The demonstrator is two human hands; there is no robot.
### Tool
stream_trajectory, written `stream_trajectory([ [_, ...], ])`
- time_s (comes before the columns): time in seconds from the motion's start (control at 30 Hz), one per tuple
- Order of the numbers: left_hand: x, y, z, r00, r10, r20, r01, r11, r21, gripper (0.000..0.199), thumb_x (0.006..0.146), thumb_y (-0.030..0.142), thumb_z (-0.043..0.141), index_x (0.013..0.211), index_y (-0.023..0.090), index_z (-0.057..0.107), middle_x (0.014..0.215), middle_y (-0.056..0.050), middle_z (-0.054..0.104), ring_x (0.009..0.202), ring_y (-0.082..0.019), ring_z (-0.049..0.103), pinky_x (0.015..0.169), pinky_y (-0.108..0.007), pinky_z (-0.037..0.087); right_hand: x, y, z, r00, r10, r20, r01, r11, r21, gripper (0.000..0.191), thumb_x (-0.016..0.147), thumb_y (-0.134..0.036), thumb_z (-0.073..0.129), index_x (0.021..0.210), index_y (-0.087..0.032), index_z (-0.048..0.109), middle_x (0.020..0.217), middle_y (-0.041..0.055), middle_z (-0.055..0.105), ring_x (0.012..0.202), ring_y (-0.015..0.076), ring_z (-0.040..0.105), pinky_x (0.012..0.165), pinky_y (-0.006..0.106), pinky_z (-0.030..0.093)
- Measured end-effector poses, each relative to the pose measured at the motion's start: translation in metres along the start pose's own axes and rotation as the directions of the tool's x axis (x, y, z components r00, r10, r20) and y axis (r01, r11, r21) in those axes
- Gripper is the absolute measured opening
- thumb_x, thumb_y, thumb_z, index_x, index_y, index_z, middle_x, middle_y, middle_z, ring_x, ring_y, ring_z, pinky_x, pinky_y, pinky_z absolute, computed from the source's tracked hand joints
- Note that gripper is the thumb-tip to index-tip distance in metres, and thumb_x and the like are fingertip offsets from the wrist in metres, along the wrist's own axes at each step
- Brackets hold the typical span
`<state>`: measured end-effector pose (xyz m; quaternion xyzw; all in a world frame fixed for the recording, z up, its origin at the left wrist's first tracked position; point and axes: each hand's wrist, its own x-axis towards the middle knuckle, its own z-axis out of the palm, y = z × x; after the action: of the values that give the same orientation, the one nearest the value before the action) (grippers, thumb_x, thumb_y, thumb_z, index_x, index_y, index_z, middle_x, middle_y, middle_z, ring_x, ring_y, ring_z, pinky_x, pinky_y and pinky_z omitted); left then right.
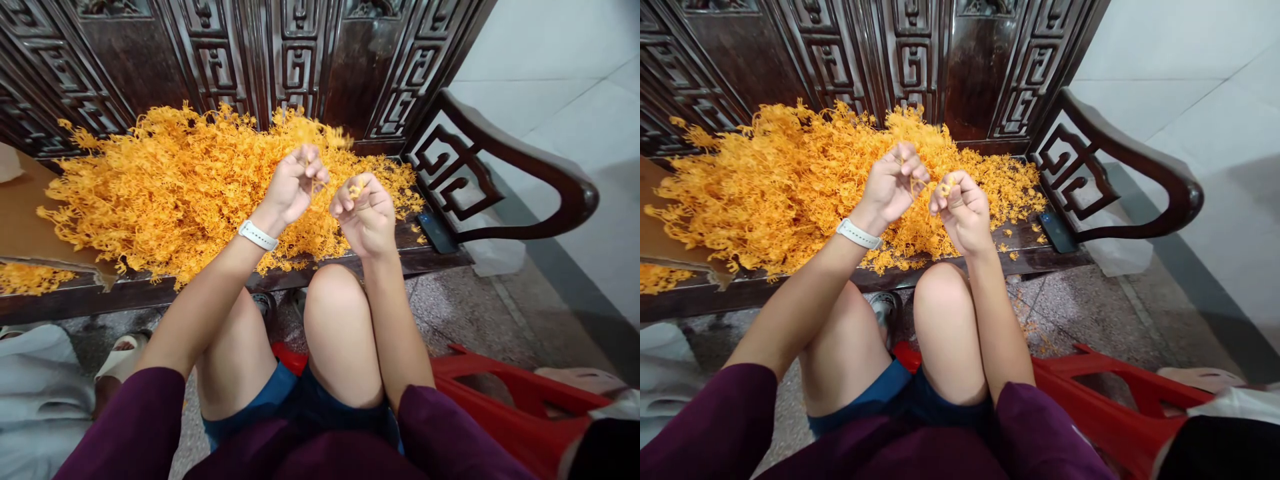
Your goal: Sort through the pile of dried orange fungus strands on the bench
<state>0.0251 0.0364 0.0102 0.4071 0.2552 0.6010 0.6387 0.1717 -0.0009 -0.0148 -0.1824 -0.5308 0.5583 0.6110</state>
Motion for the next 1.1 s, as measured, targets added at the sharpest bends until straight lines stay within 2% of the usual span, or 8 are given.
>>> stream_trajectory([
  [0.2,0.014,0.016,-0.034,0.998,0.053,0.029,-0.058,0.975,0.214,0.027,0.105,0.037,0.063,0.084,0.021,0.058,0.063,0.006,0.045,0.056,-0.006,0.049,0.059,-0.021,0.045,-0.004,0.002,-0.006,0.982,0.089,0.166,-0.083,0.996,-0.041,0.033,0.088,-0.052,0.085,0.093,-0.026,0.064,0.069,-0.0045,0.057,0.058,0.0116,0.052,0.058,0.029,0.048],
  [0.37,0.013,0.013,-0.042,0.989,0.027,0.143,-0.088,0.894,0.439,0.038,0.105,0.054,0.056,0.082,0.023,0.060,0.053,0.009,0.030,0.044,-0.008,0.030,0.049,-0.027,0.034,0.014,0.016,-0.039,0.991,0.049,-0.126,-0.054,0.998,-0.038,0.062,0.092,-0.086,0.051,0.107,-0.028,0.066,0.093,0.0052,0.071,0.074,0.0205,0.059,0.065,0.037,0.052],
  [0.5,0.010,0.013,-0.039,0.977,-0.046,0.209,-0.056,0.889,0.455,0.044,0.093,0.063,0.069,0.076,0.023,0.064,0.046,0.011,0.024,0.041,-0.006,0.019,0.045,-0.028,0.020,0.017,0.031,-0.056,0.957,0.192,-0.216,-0.201,0.980,-0.018,0.071,0.089,-0.089,0.046,0.104,-0.024,0.068,0.085,0.0058,0.068,0.068,0.0191,0.055,0.062,0.036,0.050],
  [0.57,0.009,0.015,-0.037,0.959,-0.114,0.258,-0.022,0.882,0.470,0.047,0.088,0.063,0.075,0.070,0.021,0.063,0.045,0.010,0.026,0.041,-0.006,0.020,0.045,-0.028,0.017,0.016,0.034,-0.054,0.942,0.181,-0.281,-0.207,0.976,-0.064,0.063,0.092,-0.084,0.050,0.107,-0.025,0.068,0.083,0.0035,0.066,0.067,0.0170,0.055,0.062,0.033,0.050],
  [0.67,0.006,0.018,-0.035,0.919,-0.221,0.326,0.009,0.838,0.545,0.049,0.084,0.060,0.080,0.064,0.020,0.060,0.046,0.008,0.034,0.041,-0.005,0.026,0.046,-0.028,0.016,0.013,0.027,-0.040,0.942,-0.006,-0.337,-0.082,0.965,-0.247,0.046,0.094,-0.071,0.065,0.114,-0.030,0.070,0.095,0.0031,0.069,0.078,0.0165,0.063,0.067,0.031,0.052],
  [0.8,0.003,0.021,-0.035,0.850,-0.319,0.419,-0.024,0.771,0.636,0.051,0.085,0.053,0.080,0.057,0.020,0.053,0.047,0.007,0.037,0.043,-0.005,0.027,0.047,-0.029,0.016,0.009,0.016,-0.017,0.989,-0.079,-0.126,0.021,0.911,-0.412,0.039,0.088,-0.060,0.081,0.114,-0.031,0.075,0.107,0.0023,0.071,0.095,0.0179,0.067,0.083,0.034,0.057],
  [0.9,0.002,0.023,-0.037,0.862,-0.237,0.448,-0.139,0.739,0.659,0.046,0.082,0.049,0.084,0.060,0.019,0.056,0.050,0.008,0.036,0.047,-0.004,0.026,0.050,-0.028,0.014,0.004,0.015,-0.008,0.997,-0.069,-0.040,0.044,0.897,-0.440,0.034,0.087,-0.057,0.084,0.104,-0.028,0.076,0.097,0.0012,0.071,0.089,0.0174,0.067,0.085,0.036,0.059],
  [1.1,-0.005,0.033,-0.036,0.873,-0.142,0.466,-0.295,0.607,0.738,0.046,0.076,0.047,0.090,0.062,0.019,0.057,0.055,0.010,0.023,0.051,-0.003,0.017,0.056,-0.029,0.009,0.004,0.019,-0.004,0.977,-0.128,-0.172,0.036,0.888,-0.458,0.045,0.087,-0.063,0.082,0.076,-0.025,0.063,0.067,-0.0033,0.059,0.060,0.0120,0.052,0.057,0.029,0.046],
])
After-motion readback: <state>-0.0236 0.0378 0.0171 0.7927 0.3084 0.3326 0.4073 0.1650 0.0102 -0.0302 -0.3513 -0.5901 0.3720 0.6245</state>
